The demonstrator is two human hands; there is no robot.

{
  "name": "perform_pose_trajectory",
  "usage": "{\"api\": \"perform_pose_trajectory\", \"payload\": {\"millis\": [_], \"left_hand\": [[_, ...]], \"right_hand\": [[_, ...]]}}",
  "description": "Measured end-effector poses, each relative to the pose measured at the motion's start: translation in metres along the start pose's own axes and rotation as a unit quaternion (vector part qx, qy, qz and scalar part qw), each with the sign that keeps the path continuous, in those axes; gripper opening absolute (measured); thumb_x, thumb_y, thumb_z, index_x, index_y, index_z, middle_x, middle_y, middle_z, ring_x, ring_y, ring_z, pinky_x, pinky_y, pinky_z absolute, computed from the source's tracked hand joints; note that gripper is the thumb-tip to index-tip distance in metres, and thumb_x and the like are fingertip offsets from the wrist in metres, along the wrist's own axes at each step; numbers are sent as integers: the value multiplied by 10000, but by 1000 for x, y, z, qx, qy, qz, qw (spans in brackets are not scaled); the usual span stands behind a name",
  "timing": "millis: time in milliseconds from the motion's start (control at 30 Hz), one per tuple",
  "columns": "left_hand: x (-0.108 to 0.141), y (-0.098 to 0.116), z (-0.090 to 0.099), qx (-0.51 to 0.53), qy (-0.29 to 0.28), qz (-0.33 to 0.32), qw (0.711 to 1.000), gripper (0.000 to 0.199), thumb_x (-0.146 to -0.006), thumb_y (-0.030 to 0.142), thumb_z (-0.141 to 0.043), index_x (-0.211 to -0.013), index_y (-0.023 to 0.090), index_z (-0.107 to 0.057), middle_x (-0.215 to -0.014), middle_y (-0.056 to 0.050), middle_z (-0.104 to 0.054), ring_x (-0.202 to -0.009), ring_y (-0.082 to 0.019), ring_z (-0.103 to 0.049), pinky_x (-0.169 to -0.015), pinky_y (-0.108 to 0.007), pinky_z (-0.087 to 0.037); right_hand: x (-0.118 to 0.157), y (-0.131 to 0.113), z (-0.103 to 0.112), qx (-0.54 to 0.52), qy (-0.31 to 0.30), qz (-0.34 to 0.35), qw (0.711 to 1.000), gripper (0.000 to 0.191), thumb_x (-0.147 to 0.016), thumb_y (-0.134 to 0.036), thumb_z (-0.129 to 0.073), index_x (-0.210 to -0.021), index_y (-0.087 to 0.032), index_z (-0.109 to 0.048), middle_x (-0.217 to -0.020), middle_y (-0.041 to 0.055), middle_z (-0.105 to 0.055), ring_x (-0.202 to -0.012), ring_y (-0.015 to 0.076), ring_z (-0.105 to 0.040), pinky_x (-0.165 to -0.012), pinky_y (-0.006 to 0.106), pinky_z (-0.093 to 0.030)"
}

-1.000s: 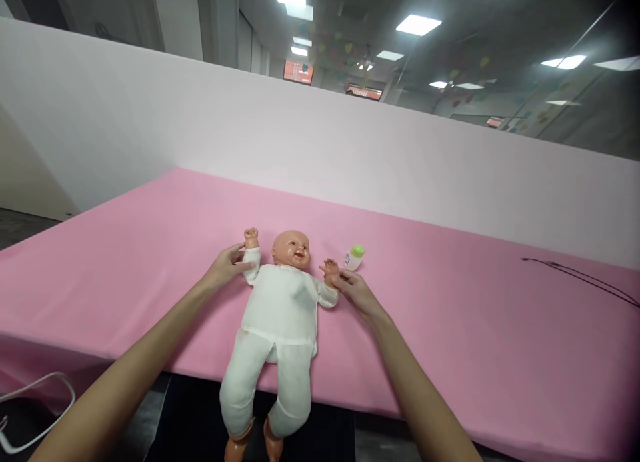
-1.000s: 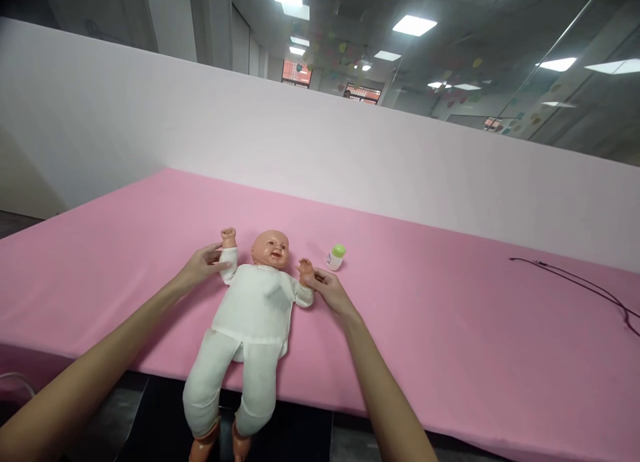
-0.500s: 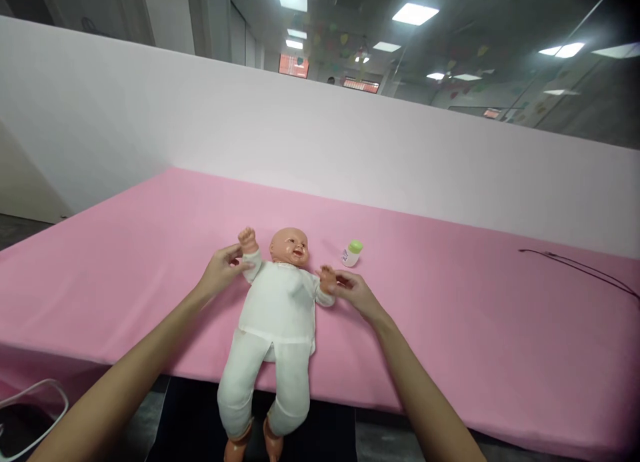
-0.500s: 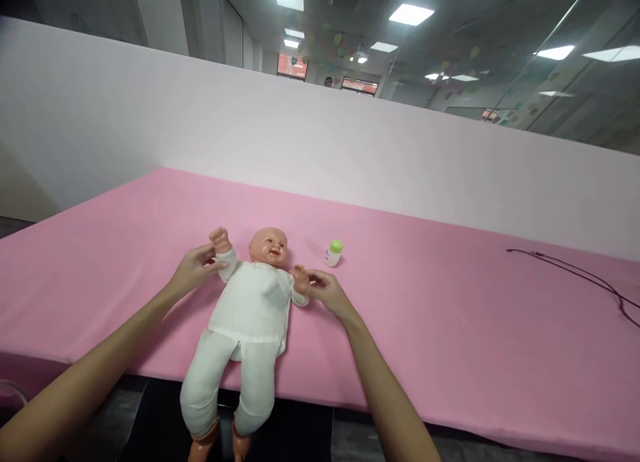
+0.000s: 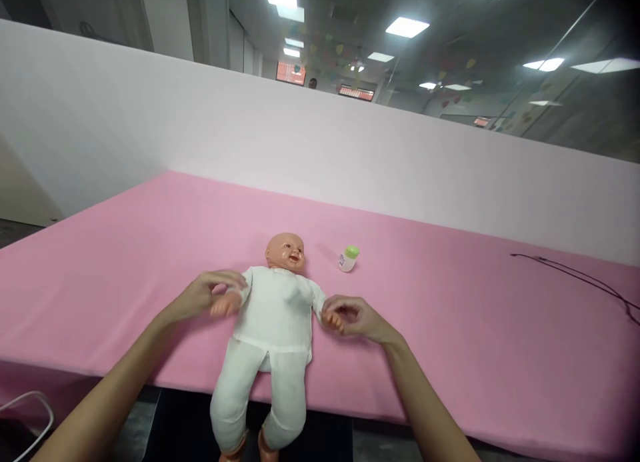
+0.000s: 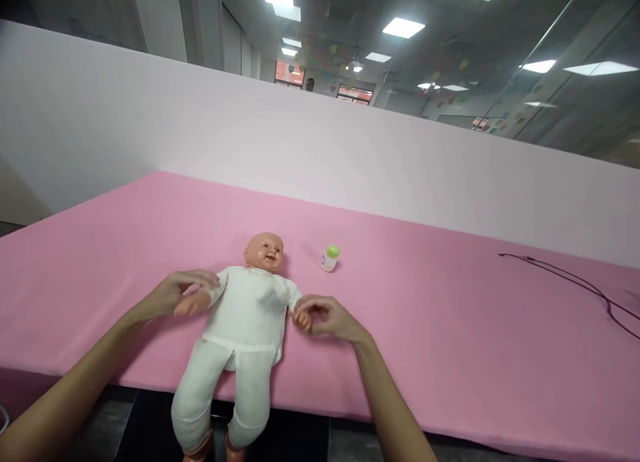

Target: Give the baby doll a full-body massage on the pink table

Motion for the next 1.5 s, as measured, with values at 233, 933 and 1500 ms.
{"api": "perform_pose_trajectory", "payload": {"millis": [233,933,1500], "left_hand": [[7,-2,-2,-11,-13,12,1000,259,-804,418,-846,-990,237,-855,-1132,-119,-790,-1134,-329,-701,-996,-435,-559],[28,2,-11,-41,-65,-8,997,136,-866,321,-767,-956,257,-848,-1206,-121,-755,-1161,-300,-696,-1012,-410,-558],[-56,-37,4,73,169,201,962,562,-744,635,-792,-901,97,-753,-650,-24,-625,-553,-137,-518,-523,-260,-383]], "right_hand": [[-2,-4,-17,45,-11,-14,999,379,-712,-399,-957,-1039,-249,-837,-1142,89,-766,-1105,272,-689,-1030,459,-532],[-1,-13,-29,89,-64,14,994,359,-729,-406,-956,-1046,-269,-856,-1118,87,-775,-1125,277,-677,-1050,453,-511],[-46,8,19,-122,281,-75,949,462,-805,-625,-814,-834,-166,-776,-844,59,-777,-795,208,-662,-720,315,-507]]}}
Point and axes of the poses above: each hand's wrist, its own x-axis away from the middle knuckle, its own z-axis out of the back of the hand, y = z × x, the point moved 9 cm from there along -x, towards the middle knuckle
